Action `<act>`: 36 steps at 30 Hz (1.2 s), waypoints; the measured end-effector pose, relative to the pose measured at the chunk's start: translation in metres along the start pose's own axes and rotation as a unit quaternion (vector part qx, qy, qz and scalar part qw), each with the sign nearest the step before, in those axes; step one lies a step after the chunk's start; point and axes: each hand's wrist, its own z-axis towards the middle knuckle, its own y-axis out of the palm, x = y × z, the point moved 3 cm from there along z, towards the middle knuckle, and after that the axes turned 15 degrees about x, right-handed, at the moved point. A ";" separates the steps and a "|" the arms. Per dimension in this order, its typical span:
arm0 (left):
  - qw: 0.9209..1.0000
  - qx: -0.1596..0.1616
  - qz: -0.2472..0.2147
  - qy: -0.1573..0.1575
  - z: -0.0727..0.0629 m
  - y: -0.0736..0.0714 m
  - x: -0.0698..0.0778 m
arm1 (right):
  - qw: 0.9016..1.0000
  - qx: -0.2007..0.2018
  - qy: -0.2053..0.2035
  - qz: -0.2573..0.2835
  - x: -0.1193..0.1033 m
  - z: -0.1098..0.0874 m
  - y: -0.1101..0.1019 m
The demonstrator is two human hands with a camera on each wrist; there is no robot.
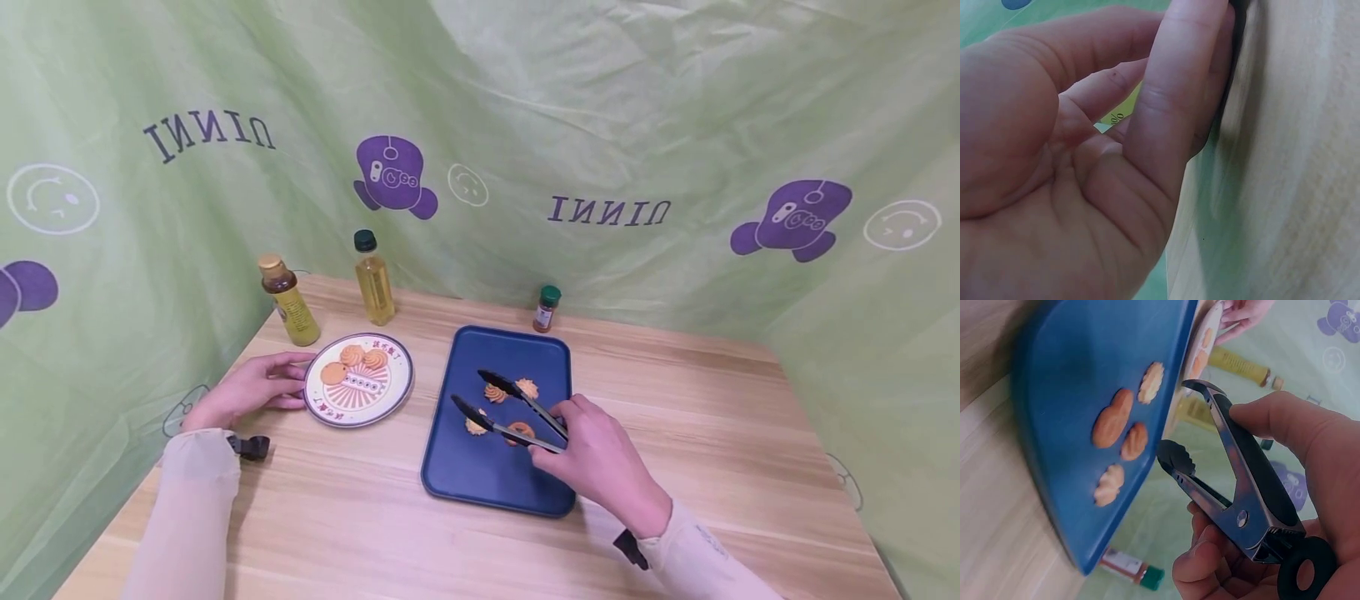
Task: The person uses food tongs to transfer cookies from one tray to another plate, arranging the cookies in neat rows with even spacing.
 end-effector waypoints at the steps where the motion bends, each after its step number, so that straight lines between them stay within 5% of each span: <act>1: 1.000 0.000 -0.004 -0.003 0.000 0.000 0.000 | 1.000 0.001 0.003 -0.001 0.003 0.000 -0.001; 12: 1.000 0.000 -0.008 -0.010 0.001 0.001 0.001 | 0.999 0.001 0.031 -0.011 0.027 -0.004 -0.007; 36: 1.000 0.001 0.006 -0.010 0.000 0.001 0.001 | 0.999 -0.020 0.043 0.008 0.036 -0.002 -0.007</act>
